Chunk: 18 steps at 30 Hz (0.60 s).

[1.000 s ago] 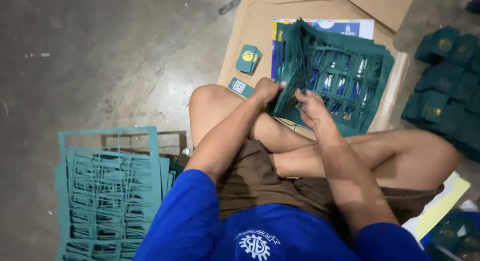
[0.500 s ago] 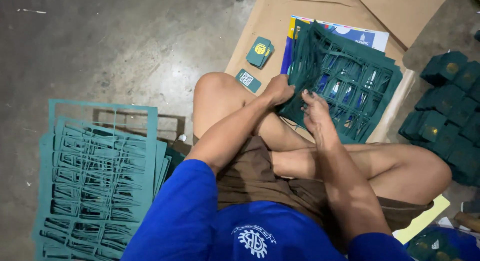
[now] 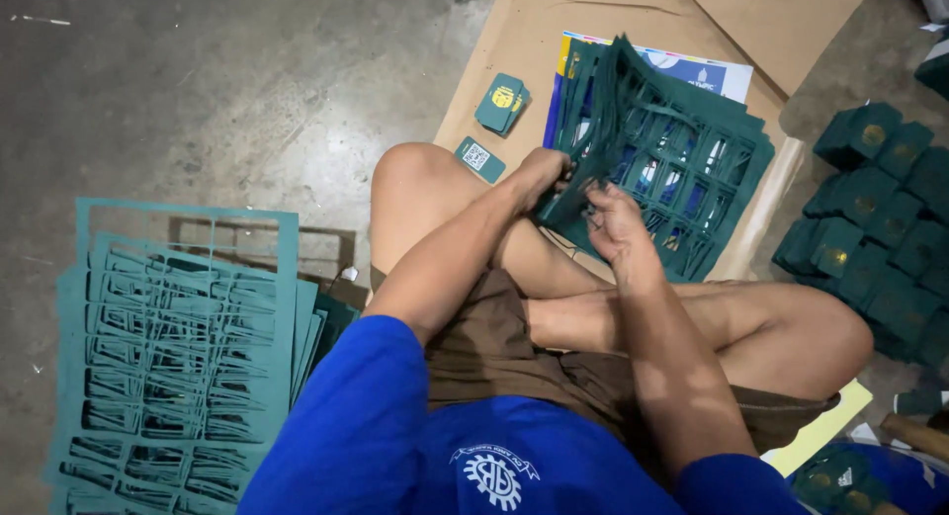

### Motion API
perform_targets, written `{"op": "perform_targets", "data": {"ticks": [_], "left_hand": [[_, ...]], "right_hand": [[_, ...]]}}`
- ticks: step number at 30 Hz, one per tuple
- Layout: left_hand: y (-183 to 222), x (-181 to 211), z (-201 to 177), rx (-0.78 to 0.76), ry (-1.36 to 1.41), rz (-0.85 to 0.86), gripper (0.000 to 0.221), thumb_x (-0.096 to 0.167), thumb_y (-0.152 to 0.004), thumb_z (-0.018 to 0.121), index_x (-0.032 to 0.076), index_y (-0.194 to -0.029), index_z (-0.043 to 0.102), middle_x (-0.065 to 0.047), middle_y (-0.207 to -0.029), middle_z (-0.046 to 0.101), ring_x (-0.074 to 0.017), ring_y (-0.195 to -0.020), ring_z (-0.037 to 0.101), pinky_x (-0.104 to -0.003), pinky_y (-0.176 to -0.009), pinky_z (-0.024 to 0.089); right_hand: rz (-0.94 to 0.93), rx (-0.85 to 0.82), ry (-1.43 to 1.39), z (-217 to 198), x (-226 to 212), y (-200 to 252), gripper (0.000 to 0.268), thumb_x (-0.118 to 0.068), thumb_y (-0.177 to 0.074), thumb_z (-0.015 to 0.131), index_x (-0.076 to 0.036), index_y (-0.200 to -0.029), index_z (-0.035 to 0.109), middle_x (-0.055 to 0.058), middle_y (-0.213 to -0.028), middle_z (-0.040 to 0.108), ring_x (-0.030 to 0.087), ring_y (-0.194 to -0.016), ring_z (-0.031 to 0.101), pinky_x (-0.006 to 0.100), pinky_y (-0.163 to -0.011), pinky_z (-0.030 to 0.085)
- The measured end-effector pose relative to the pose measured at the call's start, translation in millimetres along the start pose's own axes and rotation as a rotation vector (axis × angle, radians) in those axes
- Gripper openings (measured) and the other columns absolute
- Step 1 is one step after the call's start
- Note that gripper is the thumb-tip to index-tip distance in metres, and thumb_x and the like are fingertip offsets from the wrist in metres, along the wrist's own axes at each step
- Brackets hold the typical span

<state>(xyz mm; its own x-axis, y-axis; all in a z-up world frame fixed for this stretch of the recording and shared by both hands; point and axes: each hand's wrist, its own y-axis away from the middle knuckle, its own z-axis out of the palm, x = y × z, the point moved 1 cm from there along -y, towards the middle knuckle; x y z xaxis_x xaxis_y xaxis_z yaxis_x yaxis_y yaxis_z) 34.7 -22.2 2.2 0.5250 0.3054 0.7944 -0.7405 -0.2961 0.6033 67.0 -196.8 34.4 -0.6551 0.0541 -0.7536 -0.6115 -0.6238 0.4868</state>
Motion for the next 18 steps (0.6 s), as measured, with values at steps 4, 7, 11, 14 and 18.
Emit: {"op": "perform_targets", "data": {"ticks": [4, 7, 11, 14, 18], "left_hand": [[9, -4, -5, 0.033, 0.061, -0.041, 0.021, 0.02, -0.08, 0.062, 0.001, -0.077, 0.069, -0.01, -0.067, 0.065, -0.022, -0.053, 0.06, -0.037, -0.052, 0.049], [-32, -36, -8, -0.009, 0.024, 0.086, 0.022, 0.021, -0.083, 0.063, 0.0, -0.078, 0.068, -0.009, -0.068, 0.065, -0.0206, -0.055, 0.058, -0.037, -0.051, 0.047], [-80, -67, 0, -0.393, 0.506, -0.015, 0.02, 0.021, -0.102, 0.066, 0.007, -0.089, 0.06, -0.004, -0.074, 0.055, -0.0183, -0.058, 0.048, -0.037, -0.052, 0.041], [-17, -27, 3, -0.008, -0.022, 0.263, 0.024, 0.028, -0.101, 0.062, 0.003, -0.101, 0.065, -0.016, -0.087, 0.065, -0.0315, -0.078, 0.06, -0.044, -0.068, 0.047], [27, 10, 6, 0.125, -0.692, 0.454, 0.037, 0.03, -0.095, 0.06, 0.002, -0.119, 0.058, -0.027, -0.105, 0.07, -0.0459, -0.106, 0.066, -0.054, -0.089, 0.049]], "right_hand": [[0.012, 0.134, 0.231, 2, 2, -9, 0.004, -0.013, -0.099, 0.064, -0.017, -0.101, 0.065, -0.008, -0.092, 0.066, 0.008, -0.079, 0.056, 0.026, -0.072, 0.044], [-0.016, 0.104, 0.246, -8, 2, -10, 0.009, -0.01, -0.097, 0.061, -0.014, -0.1, 0.068, -0.008, -0.093, 0.07, 0.009, -0.081, 0.057, 0.026, -0.074, 0.042], [-0.07, -0.162, -0.133, -31, 4, -10, 0.011, -0.003, -0.099, 0.063, -0.013, -0.097, 0.067, -0.003, -0.09, 0.066, 0.011, -0.08, 0.057, 0.027, -0.072, 0.043], [-0.038, -0.129, -0.171, 7, -12, 18, 0.01, -0.007, -0.099, 0.059, -0.009, -0.094, 0.067, 0.001, -0.092, 0.069, 0.012, -0.086, 0.066, 0.026, -0.081, 0.052], [-0.011, -0.189, -0.258, -37, 10, -8, 0.008, -0.008, -0.104, 0.063, -0.011, -0.098, 0.068, -0.003, -0.089, 0.066, 0.01, -0.068, 0.056, 0.026, -0.062, 0.043]]}}
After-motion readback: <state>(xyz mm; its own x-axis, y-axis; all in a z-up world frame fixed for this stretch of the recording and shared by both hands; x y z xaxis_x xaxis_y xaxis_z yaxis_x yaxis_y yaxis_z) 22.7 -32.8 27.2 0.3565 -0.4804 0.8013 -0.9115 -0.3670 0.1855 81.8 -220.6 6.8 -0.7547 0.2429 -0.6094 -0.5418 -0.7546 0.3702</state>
